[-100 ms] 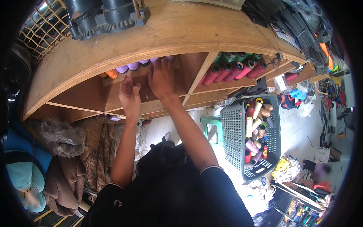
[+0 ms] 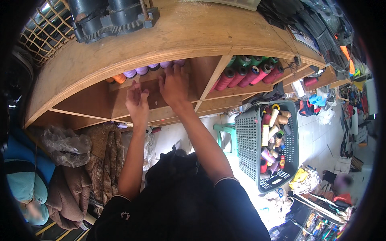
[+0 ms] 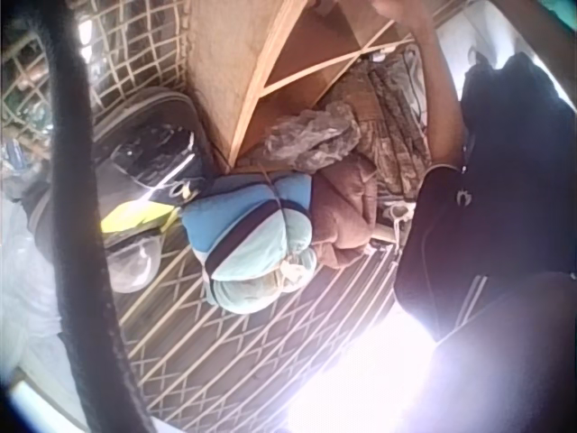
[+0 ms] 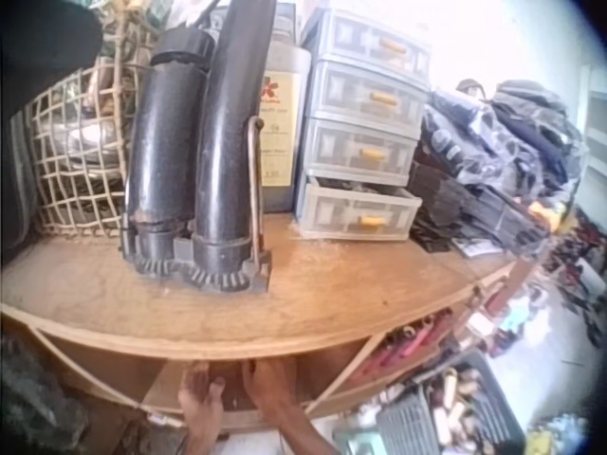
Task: The person picks up spools of thread from a black basket and places them onto a wooden shelf. They handle the spools one at a time, sorting them by color and arranging them in rows on the shelf.
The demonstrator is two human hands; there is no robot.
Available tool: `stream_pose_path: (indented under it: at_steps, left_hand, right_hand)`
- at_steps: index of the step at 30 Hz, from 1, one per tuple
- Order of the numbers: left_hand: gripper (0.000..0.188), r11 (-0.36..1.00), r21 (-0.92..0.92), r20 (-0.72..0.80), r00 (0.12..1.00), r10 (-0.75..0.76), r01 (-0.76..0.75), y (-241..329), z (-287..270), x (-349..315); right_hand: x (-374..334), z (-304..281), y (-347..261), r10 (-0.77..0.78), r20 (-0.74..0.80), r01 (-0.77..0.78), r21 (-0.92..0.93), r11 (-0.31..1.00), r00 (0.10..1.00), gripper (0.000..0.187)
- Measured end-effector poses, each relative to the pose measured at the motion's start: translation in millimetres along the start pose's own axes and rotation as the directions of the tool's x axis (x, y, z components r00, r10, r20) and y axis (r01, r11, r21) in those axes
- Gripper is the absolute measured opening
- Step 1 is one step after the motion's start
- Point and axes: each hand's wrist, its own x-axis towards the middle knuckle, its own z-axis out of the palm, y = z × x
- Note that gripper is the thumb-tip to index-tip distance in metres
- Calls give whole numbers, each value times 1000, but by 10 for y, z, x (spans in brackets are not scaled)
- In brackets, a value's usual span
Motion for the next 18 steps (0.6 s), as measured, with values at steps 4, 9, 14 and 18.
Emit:
stream_pose_path:
  at_steps: [4, 9, 14, 18]
  left_hand:
    - [28, 998, 68, -17, 1000, -13, 14, 34, -19, -25]
    - [21, 993, 118, -49, 999, 14, -8, 149, 2, -202]
    - [21, 907, 406, 83, 993, 84, -111, 78, -214, -739]
    - [34, 879, 464, 287, 957, -36, -106, 133, -142, -1123]
  right_hand:
    - [14, -15, 32, -13, 13, 14, -52, 999, 1000, 34]
    - [-21, -96, 75, -20, -105, 29, 82, 996, 994, 22]
    - [-1010, -593, 109, -119, -192, 184, 367, 912, 974, 31]
    - [-1982, -897, 425, 179, -243, -55, 446, 893, 953, 25]
